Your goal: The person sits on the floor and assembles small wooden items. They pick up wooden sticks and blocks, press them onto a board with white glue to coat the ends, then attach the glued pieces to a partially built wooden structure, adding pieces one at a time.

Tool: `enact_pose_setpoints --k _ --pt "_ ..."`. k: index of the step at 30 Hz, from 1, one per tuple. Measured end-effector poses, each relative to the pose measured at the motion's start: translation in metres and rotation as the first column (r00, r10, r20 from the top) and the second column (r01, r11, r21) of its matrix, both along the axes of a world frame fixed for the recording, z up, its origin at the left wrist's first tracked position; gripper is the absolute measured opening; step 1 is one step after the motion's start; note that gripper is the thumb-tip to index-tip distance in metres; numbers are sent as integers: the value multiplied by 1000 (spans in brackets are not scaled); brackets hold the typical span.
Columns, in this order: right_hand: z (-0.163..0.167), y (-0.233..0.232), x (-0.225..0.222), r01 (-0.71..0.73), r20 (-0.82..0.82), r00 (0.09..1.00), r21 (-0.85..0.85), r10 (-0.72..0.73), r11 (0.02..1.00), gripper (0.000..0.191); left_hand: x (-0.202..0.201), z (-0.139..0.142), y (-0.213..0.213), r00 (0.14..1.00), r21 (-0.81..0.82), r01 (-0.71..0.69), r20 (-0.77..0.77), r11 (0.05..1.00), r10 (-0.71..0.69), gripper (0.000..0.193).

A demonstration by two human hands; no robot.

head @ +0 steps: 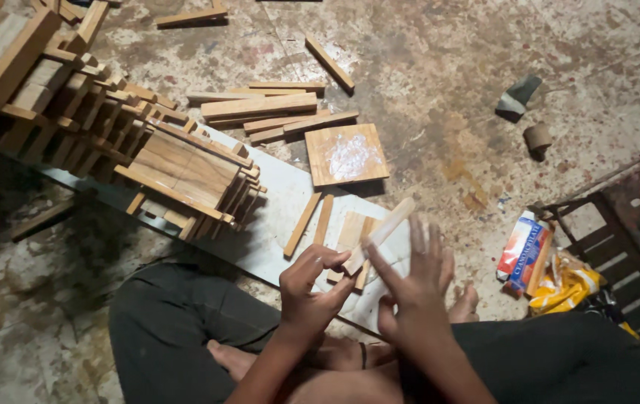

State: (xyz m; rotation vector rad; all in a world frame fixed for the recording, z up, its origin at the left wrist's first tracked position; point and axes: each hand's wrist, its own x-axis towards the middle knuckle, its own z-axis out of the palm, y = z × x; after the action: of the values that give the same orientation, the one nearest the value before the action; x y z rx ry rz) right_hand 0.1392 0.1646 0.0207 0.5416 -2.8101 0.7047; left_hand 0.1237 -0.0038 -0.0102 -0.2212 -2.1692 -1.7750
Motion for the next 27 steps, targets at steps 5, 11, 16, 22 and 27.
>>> enact_pose_setpoints --k 5,11,16,22,27 --pt "3 18 -12 -143 -78 986 46 147 989 89 -7 -12 1 998 60 34 57 998 -38 29" --pt "-2 83 -39 125 218 974 -284 -63 951 83 -15 -27 -6 909 439 245 208 864 -363 29" --pt "-20 104 -45 96 303 953 -376 24 922 92 -20 -34 -17 835 494 244 330 834 -440 28" --pt "-24 103 -49 211 401 892 -776 207 595 101 -26 -40 -15 835 364 215 413 906 -364 29" --pt "-31 97 -48 414 437 858 -899 269 140 92 -20 -39 -5 810 287 288 435 913 -392 30"
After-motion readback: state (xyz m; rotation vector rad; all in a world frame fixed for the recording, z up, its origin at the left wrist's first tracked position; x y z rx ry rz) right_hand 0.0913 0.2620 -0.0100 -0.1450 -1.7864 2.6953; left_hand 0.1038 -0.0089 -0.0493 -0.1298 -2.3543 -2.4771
